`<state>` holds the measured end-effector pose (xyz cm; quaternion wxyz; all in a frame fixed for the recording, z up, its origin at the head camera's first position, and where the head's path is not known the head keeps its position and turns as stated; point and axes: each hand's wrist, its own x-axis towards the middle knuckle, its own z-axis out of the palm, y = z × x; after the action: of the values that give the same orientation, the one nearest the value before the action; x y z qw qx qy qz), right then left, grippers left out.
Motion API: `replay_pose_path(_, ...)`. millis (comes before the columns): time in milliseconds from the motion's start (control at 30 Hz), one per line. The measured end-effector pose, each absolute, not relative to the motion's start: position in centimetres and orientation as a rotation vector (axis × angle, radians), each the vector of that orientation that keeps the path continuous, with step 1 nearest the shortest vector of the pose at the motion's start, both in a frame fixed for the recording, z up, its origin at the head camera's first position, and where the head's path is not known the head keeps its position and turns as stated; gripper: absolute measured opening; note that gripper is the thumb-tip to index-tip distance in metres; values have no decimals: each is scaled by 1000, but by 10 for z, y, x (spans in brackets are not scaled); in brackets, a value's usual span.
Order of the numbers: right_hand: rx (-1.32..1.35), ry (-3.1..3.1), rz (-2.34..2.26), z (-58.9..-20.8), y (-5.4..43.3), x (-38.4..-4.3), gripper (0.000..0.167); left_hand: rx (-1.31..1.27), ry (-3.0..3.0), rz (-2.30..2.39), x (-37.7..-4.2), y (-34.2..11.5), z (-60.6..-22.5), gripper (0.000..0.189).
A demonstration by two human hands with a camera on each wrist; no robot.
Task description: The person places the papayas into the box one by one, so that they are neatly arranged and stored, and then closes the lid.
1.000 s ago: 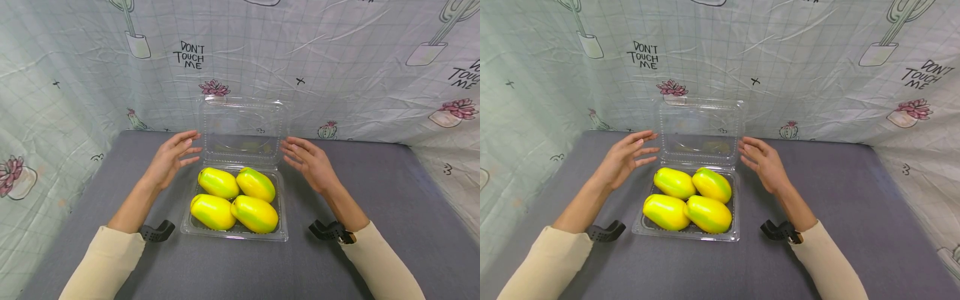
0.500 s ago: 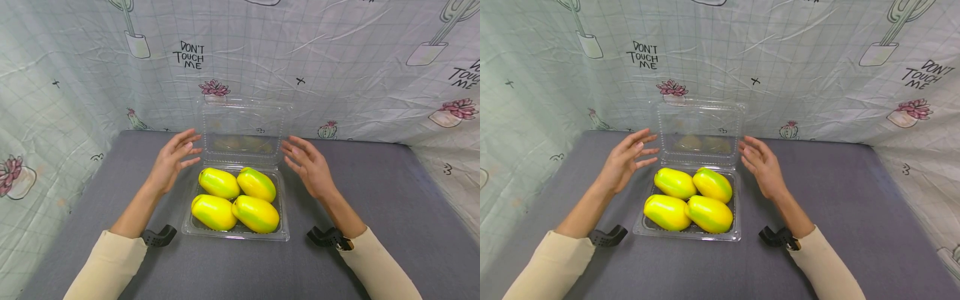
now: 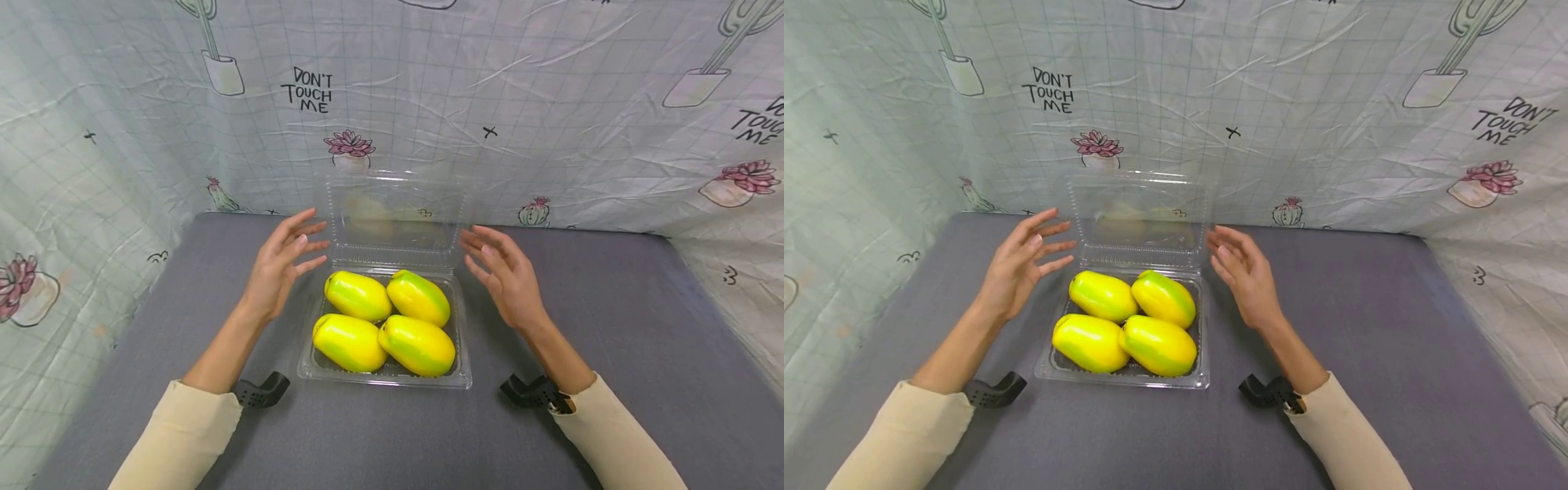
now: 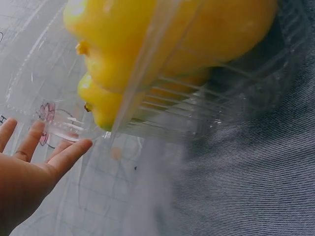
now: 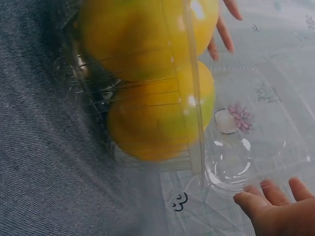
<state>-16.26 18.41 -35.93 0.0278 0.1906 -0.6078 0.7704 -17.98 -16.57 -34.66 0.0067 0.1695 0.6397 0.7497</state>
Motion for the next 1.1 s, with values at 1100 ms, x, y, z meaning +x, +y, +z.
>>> replay_pose_path(1100,761,-1770,2276,-370,181,-153,36,563,1986,2496,-168,-159,-352,39)
